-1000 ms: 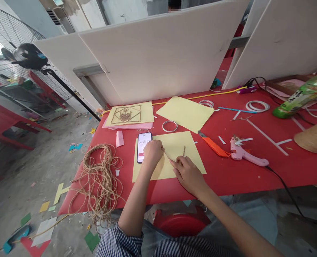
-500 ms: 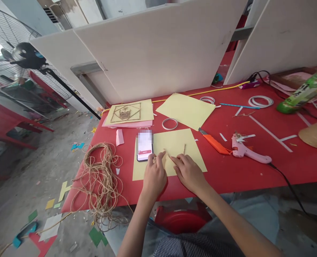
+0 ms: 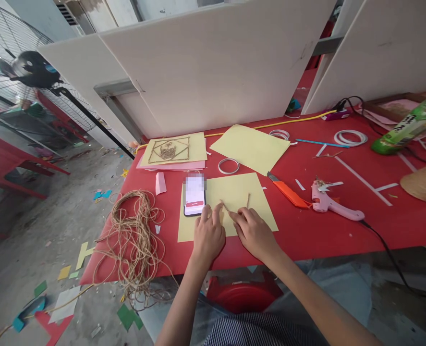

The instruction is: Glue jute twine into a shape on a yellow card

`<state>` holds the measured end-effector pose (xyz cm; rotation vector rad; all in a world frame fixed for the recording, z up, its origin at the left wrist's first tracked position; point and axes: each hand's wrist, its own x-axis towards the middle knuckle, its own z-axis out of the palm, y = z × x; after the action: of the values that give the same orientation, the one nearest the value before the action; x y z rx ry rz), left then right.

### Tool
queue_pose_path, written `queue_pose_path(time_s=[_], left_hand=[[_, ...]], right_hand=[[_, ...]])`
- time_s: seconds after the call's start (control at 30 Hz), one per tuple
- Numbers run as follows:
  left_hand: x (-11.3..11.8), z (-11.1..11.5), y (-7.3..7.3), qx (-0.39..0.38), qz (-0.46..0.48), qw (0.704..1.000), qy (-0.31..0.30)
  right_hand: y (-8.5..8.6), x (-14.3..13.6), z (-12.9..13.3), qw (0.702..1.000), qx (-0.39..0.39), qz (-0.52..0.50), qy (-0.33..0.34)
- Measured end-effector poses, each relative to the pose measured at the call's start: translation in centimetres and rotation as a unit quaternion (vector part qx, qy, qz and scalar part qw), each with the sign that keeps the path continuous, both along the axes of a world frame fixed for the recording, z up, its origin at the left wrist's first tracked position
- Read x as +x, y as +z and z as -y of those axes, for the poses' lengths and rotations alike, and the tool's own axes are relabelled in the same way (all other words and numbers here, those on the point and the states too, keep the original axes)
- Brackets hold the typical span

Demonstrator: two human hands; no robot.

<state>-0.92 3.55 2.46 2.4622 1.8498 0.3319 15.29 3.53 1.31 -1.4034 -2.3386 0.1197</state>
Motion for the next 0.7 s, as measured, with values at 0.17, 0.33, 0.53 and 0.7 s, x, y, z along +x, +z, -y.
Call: queue_pose_path(time_s=[0.17, 0.33, 0.53, 0.7], left_hand=[[-0.24, -0.07, -0.25, 0.011, 0.009, 1.0, -0.004], [0.02, 0.12, -0.15, -0.01, -0.016, 1.0, 0.001], [-0.11, 0.35, -0.18, 0.004, -0.013, 1.0, -0.004], [0.26, 0.23, -0.04, -0.029, -0.008, 0.999, -0.012]], right_hand=[[-0.22, 0.02, 0.0, 1.0, 0.016, 0.025, -0.001], [-0.18, 0.07, 0.09, 1.0, 0.015, 0.018, 0.0], [-0.27, 0.12, 0.33, 1.0, 0.03, -0.006, -0.004], [-0.21, 0.09, 0.33, 1.0, 0.03, 0.006, -0.003]])
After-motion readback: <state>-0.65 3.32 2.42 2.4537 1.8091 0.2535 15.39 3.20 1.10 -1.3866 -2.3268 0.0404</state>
